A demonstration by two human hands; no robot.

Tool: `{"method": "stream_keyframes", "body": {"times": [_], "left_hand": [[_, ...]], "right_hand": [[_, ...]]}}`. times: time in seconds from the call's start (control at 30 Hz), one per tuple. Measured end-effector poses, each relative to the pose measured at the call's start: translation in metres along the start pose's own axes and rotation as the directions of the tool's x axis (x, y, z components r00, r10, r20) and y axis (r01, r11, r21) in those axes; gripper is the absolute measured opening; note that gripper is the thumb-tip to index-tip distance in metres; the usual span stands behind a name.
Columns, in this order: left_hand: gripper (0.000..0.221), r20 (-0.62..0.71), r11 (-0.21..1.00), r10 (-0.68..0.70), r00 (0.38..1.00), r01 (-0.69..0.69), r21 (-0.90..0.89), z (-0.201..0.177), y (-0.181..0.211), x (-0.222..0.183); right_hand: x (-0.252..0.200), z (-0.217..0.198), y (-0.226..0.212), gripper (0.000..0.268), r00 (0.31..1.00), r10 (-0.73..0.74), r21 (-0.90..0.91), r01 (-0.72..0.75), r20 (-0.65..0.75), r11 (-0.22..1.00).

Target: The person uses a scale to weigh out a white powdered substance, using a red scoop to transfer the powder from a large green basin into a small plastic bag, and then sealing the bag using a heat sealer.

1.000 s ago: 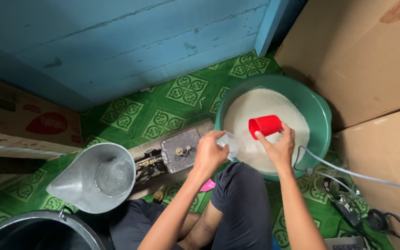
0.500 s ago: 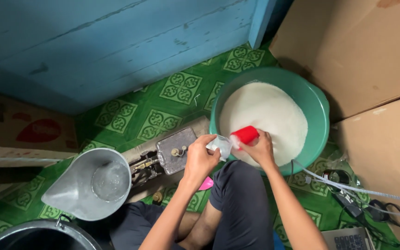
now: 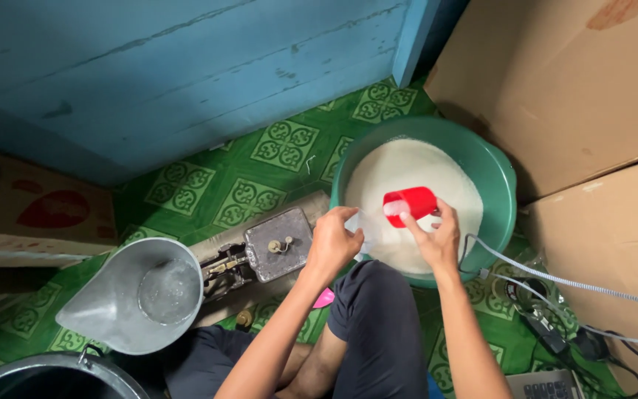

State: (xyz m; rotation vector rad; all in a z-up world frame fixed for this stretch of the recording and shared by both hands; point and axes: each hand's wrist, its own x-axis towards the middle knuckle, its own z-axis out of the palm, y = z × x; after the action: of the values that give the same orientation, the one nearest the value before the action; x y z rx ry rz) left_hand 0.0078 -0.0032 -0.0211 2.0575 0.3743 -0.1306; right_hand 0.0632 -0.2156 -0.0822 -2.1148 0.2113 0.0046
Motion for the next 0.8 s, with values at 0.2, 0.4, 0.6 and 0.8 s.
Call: {"method": "stream_keyframes", "body": {"times": [0.2, 0.4, 0.6, 0.8], "left_hand": [[0.046, 0.001, 1.000, 0.001, 1.000, -0.001, 0.010, -0.002, 0.013, 0.002], [0.045, 0.004, 1.000, -0.007, 1.000, 0.007, 0.006, 0.000, 0.013, 0.004], [0.041, -0.003, 1.000, 0.016, 1.000, -0.016, -0.011, -0.003, 0.016, 0.001], [0.040, 0.000, 1.000, 0.000, 1.000, 0.000, -0.009, -0.008, 0.021, -0.004]], "right_hand": [[-0.017, -0.024, -0.052, 0.086, 0.949, -0.309, 0.006, 0.310, -0.069, 0.951], [-0.039, -0.025, -0.095, 0.092, 0.831, -0.555, -0.094, 0.550, -0.045, 0.830], [-0.057, -0.025, -0.117, 0.092, 0.795, -0.607, -0.208, 0.595, 0.012, 0.776], [-0.058, -0.021, -0.116, 0.092, 0.790, -0.613, -0.223, 0.598, 0.004, 0.770]]}}
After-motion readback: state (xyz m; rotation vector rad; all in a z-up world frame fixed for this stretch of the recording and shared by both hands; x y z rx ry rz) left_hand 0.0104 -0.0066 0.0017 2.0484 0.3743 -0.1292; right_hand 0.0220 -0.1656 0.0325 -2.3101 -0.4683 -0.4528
